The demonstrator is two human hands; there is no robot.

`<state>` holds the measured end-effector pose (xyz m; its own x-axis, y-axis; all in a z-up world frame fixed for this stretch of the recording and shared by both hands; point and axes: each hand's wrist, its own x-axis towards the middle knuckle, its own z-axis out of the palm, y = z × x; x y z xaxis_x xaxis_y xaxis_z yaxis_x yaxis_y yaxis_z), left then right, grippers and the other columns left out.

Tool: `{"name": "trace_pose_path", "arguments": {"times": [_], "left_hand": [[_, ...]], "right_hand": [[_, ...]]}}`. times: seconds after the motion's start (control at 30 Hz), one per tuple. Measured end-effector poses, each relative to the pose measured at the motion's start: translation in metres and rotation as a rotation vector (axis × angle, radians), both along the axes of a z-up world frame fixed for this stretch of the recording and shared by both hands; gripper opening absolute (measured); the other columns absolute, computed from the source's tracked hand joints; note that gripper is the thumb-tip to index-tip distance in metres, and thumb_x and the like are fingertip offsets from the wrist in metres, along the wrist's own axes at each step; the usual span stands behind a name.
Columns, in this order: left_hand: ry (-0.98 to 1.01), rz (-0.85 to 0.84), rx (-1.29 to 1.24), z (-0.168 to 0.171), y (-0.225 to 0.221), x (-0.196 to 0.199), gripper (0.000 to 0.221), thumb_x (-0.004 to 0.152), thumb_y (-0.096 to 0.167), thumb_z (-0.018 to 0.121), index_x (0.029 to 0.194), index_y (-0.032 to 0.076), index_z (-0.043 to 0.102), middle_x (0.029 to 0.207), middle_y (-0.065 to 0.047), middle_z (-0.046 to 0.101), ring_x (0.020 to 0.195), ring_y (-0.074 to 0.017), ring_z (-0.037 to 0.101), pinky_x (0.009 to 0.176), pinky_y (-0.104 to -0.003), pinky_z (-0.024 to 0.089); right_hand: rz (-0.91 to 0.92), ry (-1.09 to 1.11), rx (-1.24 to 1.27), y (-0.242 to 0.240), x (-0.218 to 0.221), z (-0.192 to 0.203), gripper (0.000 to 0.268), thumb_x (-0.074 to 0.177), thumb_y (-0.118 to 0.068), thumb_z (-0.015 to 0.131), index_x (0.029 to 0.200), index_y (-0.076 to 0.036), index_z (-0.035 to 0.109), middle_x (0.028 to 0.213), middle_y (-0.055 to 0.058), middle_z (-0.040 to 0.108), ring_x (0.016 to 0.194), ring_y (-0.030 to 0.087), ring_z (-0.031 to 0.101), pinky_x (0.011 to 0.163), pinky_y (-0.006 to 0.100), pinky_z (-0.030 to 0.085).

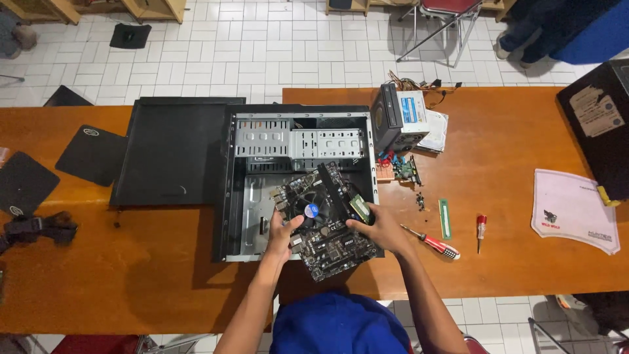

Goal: The person is installing a motherboard into a computer case, carefully aligning it with the internal components and the back panel.

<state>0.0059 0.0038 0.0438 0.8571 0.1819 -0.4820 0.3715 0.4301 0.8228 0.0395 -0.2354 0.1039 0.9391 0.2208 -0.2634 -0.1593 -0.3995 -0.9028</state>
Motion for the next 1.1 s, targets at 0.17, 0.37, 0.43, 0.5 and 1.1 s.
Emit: {"name": "trace_pose_path", "arguments": {"times": [0.17, 0.37, 0.43, 0.5, 1.1], "left_hand": [[0.009, -0.015, -0.001, -0.008, 0.005, 0.003, 0.110, 0.072, 0.032, 0.091, 0.158, 0.011, 0.026, 0.166, -0.023, 0.005, 0.154, -0.0394, -0.001, 0.122, -0.058, 0.008], [-0.003, -0.032, 0.029, -0.037, 0.007, 0.001, 0.112, 0.072, 0.032, 0.092, 0.158, 0.006, 0.025, 0.166, -0.027, 0.001, 0.154, -0.0400, -0.007, 0.121, -0.059, 0.002], [-0.006, -0.044, 0.045, -0.033, 0.005, 0.001, 0.110, 0.071, 0.033, 0.093, 0.156, 0.004, 0.028, 0.166, -0.027, 0.004, 0.154, -0.0383, -0.005, 0.121, -0.058, 0.003], [-0.017, -0.123, 0.034, -0.045, 0.007, 0.001, 0.113, 0.072, 0.034, 0.094, 0.157, 0.003, 0.027, 0.166, -0.027, 0.001, 0.154, -0.0406, -0.009, 0.120, -0.059, 0.004], [-0.076, -0.342, 0.112, -0.021, 0.003, 0.001, 0.119, 0.076, 0.038, 0.091, 0.162, 0.011, 0.014, 0.165, -0.024, 0.008, 0.152, -0.0476, -0.007, 0.122, -0.069, 0.001]], "right_hand": [[-0.009, 0.044, -0.003, -0.017, 0.002, -0.031, 0.034, 0.080, -0.020, 0.088, 0.095, 0.003, 0.069, 0.079, 0.013, 0.066, 0.072, 0.024, 0.059, 0.064, 0.036, 0.048], [-0.286, 0.175, 0.302, -0.024, 0.003, -0.038, 0.021, 0.096, -0.018, 0.069, 0.109, -0.003, 0.063, 0.079, 0.013, 0.058, 0.064, 0.029, 0.063, 0.054, 0.038, 0.053], [-0.375, 0.254, 0.456, -0.026, 0.006, -0.043, 0.018, 0.100, -0.014, 0.060, 0.115, -0.003, 0.057, 0.080, 0.014, 0.054, 0.060, 0.031, 0.063, 0.048, 0.038, 0.053], [-0.396, 0.186, 0.459, -0.026, 0.010, -0.034, 0.014, 0.099, -0.006, 0.061, 0.112, -0.007, 0.064, 0.092, 0.007, 0.056, 0.078, 0.027, 0.070, 0.064, 0.034, 0.055], [-0.332, 0.067, 0.253, -0.004, 0.012, -0.062, 0.025, 0.078, -0.008, 0.089, 0.092, 0.001, 0.071, 0.067, 0.011, 0.070, 0.052, 0.014, 0.061, 0.050, 0.027, 0.053]]}}
